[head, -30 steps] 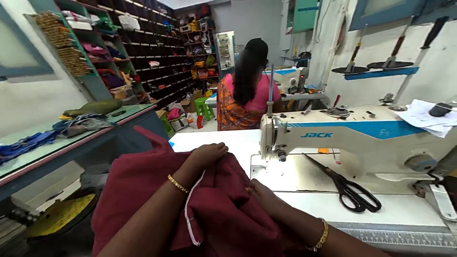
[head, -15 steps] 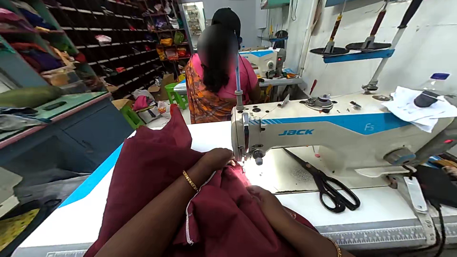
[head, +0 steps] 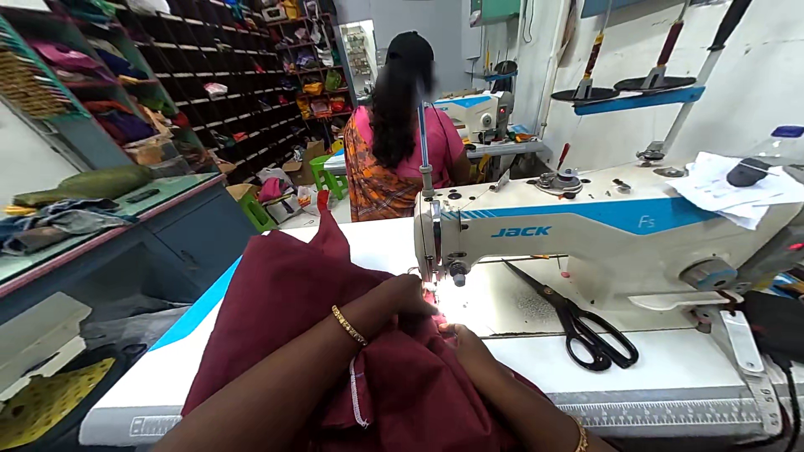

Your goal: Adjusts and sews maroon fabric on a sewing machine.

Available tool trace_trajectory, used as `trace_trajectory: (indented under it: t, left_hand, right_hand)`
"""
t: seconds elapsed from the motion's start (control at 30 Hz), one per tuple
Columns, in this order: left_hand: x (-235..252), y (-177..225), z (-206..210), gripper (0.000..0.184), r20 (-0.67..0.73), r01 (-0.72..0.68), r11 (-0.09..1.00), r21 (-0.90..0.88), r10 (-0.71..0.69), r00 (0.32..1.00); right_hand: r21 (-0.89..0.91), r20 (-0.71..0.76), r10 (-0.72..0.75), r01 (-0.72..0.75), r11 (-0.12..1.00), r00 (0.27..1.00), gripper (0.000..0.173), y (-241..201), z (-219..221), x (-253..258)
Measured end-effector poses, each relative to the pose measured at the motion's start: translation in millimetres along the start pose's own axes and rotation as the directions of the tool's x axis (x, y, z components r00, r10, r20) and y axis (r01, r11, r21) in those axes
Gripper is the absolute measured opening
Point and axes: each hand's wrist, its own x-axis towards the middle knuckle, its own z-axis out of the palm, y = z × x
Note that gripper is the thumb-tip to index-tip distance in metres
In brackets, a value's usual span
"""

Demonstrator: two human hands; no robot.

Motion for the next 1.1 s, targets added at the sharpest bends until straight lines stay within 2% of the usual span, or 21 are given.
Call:
trace_trajectory:
  t: [0.1, 0.2, 0.3, 0.4, 0.57, 0.73, 0.87, 1.1]
  left_hand:
    - [-9.5, -5.4, 20.7, 0.069, -0.044, -0.051, 0.998, -0.038, 0.049, 0.998]
    - [-11.0, -21.8, 37.8, 0.066, -0.192, -0.142, 0.98, -0.138, 0.114, 0.975]
    - [-7.1, -40.4, 56.1, 0.064, -0.359, -0.294, 0.934, -0.203, 0.208, 0.91]
    - [1.4, -50.7, 62.8, 0.06, -0.44, -0.395, 0.887, -0.239, 0.263, 0.858]
    - [19.2, -58.0, 52.2, 0.055, -0.427, -0.455, 0.874, -0.173, 0.349, 0.834]
    - [30.4, -61.8, 41.8, 0.049, -0.395, -0.497, 0.854, -0.154, 0.408, 0.823]
    - [42.2, -68.2, 36.7, 0.048, -0.363, -0.551, 0.822, -0.143, 0.475, 0.802]
    - [59.4, -75.3, 37.5, 0.05, -0.381, -0.618, 0.773, -0.143, 0.533, 0.756]
  right_hand:
    - [0.027, 0.005, 0.005, -0.005, 1.0, 1.0, 0.038, 0.1, 2.4, -0.5]
    - [0.079, 0.005, -0.005, 0.004, 0.997, 1.0, 0.04, 1.2, 3.6, -0.9]
    - [0.125, 0.009, 0.02, -0.021, 0.992, 1.0, 0.042, 0.3, 6.3, -2.3]
    - [0.194, -0.002, -0.005, 0.005, 0.981, 1.0, 0.044, 4.6, 9.6, -0.1]
    - [0.275, -0.046, -0.011, 0.023, 0.961, 0.999, 0.047, 3.9, 16.0, 8.3]
    - [0.321, -0.123, 0.062, -0.019, 0.947, 0.991, 0.044, -8.6, 24.5, 12.2]
    - [0.343, -0.214, 0.024, 0.052, 0.938, 0.977, 0.046, -2.8, 35.5, 20.8]
    - [0.339, -0.276, 0.044, 0.054, 0.939, 0.96, 0.046, -7.6, 39.6, 24.6]
